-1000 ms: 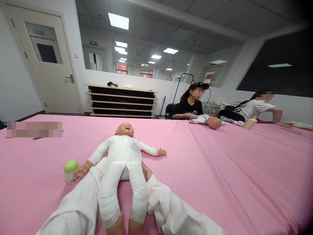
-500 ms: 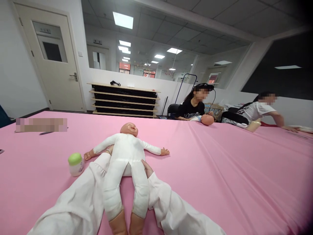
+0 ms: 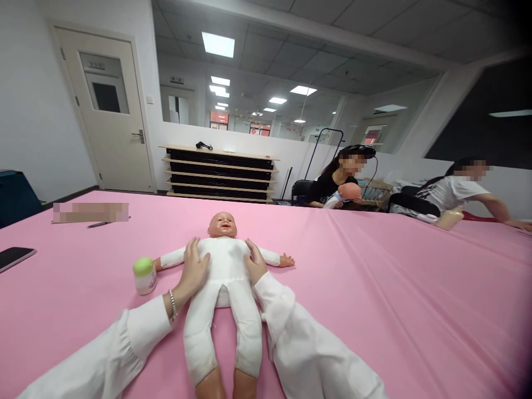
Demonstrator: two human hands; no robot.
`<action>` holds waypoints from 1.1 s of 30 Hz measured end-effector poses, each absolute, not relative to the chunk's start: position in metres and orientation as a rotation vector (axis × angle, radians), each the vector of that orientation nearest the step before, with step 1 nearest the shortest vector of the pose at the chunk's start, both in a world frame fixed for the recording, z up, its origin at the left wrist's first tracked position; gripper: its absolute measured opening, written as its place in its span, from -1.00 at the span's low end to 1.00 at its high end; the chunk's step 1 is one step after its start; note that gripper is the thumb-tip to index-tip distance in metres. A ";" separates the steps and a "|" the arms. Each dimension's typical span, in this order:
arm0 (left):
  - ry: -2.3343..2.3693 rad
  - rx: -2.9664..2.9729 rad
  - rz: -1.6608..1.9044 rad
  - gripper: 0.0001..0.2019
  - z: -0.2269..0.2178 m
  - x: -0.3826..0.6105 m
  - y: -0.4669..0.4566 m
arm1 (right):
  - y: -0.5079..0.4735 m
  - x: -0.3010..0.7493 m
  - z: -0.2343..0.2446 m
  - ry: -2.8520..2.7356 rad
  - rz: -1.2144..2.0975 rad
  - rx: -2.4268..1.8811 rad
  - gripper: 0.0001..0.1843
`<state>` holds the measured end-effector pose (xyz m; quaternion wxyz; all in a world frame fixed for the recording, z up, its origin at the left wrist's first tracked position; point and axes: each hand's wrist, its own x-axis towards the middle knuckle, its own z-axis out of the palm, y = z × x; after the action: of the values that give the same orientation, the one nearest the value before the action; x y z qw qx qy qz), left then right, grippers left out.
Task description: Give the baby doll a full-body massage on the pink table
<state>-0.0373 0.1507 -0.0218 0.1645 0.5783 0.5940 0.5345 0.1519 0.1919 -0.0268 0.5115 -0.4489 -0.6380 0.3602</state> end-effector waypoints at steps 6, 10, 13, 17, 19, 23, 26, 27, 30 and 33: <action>1.507 2.018 1.137 -0.44 -0.015 -0.015 0.169 | 0.203 0.126 -0.011 -2.168 0.620 -1.137 -0.43; 1.533 2.091 0.922 -0.47 -0.027 -0.020 0.176 | 0.200 0.126 -0.021 -2.406 0.476 -1.221 -0.45; 1.551 2.112 0.921 -0.47 -0.028 -0.021 0.173 | 0.199 0.128 -0.022 -2.393 0.438 -1.213 -0.46; 1.556 2.106 0.902 -0.47 -0.024 -0.019 0.170 | 0.198 0.127 -0.020 -2.366 0.460 -1.212 -0.48; 1.551 2.104 0.896 -0.46 -0.024 -0.018 0.169 | 0.197 0.127 -0.020 -2.363 0.471 -1.219 -0.48; 1.547 2.110 0.920 -0.47 -0.027 -0.019 0.171 | 0.197 0.129 -0.022 -2.345 0.487 -1.213 -0.47; 1.547 2.108 0.926 -0.47 -0.026 -0.019 0.173 | 0.199 0.128 -0.023 -2.337 0.495 -1.192 -0.48; 1.544 2.104 0.926 -0.47 -0.025 -0.018 0.173 | 0.200 0.128 -0.022 -2.330 0.497 -1.185 -0.48; 1.523 2.072 0.936 -0.48 -0.023 -0.018 0.169 | 0.199 0.128 -0.024 -2.300 0.528 -1.183 -0.48; 1.614 1.835 1.046 -0.42 -0.029 -0.023 0.151 | 0.190 0.137 -0.035 -2.082 0.530 -1.264 -0.44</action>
<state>-0.0232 0.1512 -0.0287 0.2393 0.6703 0.5895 0.3819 0.1366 0.1901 -0.0350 0.3190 -0.4807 -0.7916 0.2015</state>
